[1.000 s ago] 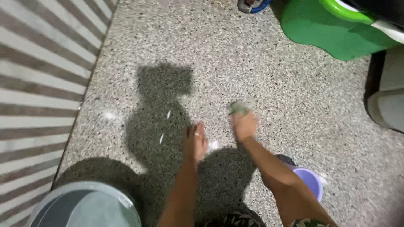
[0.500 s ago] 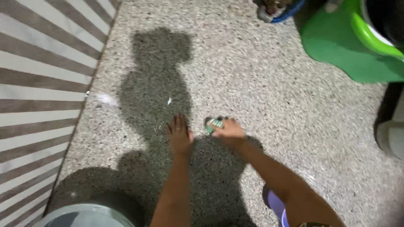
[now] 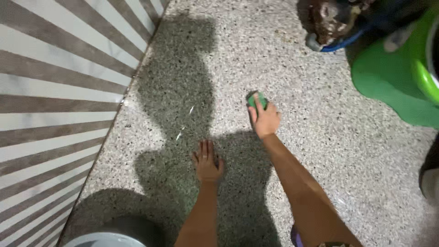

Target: The person scrubs the speckled floor with a green sponge, focusing on the area around a blue drain cover and the wall base. They repeatedly scoop water from a metal basin using a purple plastic scoop and pour it onto the floor to rinse the surface.

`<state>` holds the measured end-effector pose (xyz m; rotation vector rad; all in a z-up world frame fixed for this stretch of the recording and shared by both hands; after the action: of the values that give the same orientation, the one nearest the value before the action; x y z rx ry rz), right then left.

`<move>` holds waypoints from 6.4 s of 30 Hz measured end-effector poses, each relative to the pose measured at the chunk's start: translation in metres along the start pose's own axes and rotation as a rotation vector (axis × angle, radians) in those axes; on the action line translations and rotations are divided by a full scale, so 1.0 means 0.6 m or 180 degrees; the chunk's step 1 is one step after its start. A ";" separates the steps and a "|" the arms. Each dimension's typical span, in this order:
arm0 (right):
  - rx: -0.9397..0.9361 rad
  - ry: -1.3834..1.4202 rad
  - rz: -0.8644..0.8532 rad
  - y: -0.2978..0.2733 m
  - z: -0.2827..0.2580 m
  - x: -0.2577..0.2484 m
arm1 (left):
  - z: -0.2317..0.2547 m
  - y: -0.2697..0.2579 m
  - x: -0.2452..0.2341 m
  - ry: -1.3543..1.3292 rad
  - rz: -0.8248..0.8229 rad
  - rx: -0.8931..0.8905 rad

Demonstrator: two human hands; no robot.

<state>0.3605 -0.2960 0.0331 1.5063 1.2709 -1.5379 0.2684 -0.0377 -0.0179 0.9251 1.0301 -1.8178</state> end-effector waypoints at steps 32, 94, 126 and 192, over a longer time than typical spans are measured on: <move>-0.0445 -0.0110 -0.0747 0.108 -0.092 0.022 | -0.005 0.016 0.004 0.0132 -0.1437 -0.0315; 0.2796 0.1631 -0.2695 -0.854 0.585 0.032 | 0.203 0.008 0.131 0.0363 -0.1095 0.0399; 0.1802 0.4691 -0.1921 0.089 0.556 -0.006 | 0.180 0.009 0.117 0.0857 -0.2270 -0.0135; -0.1008 0.3422 -0.2564 -0.017 -0.077 -0.178 | -0.003 -0.047 0.025 -0.0640 -0.0314 -0.1407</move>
<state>0.3835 -0.2693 0.1443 1.7324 2.8336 -0.7320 0.2378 -0.0315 -0.0236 0.4234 1.2942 -1.6255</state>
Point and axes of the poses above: each hand's wrist, its own y-axis towards the middle knuckle, its own x-axis out of the palm, z = x × y, the point moved 7 cm from there along y, towards the middle knuckle, and after that the axes turned 13 degrees about -z, right-handed, at the moved point
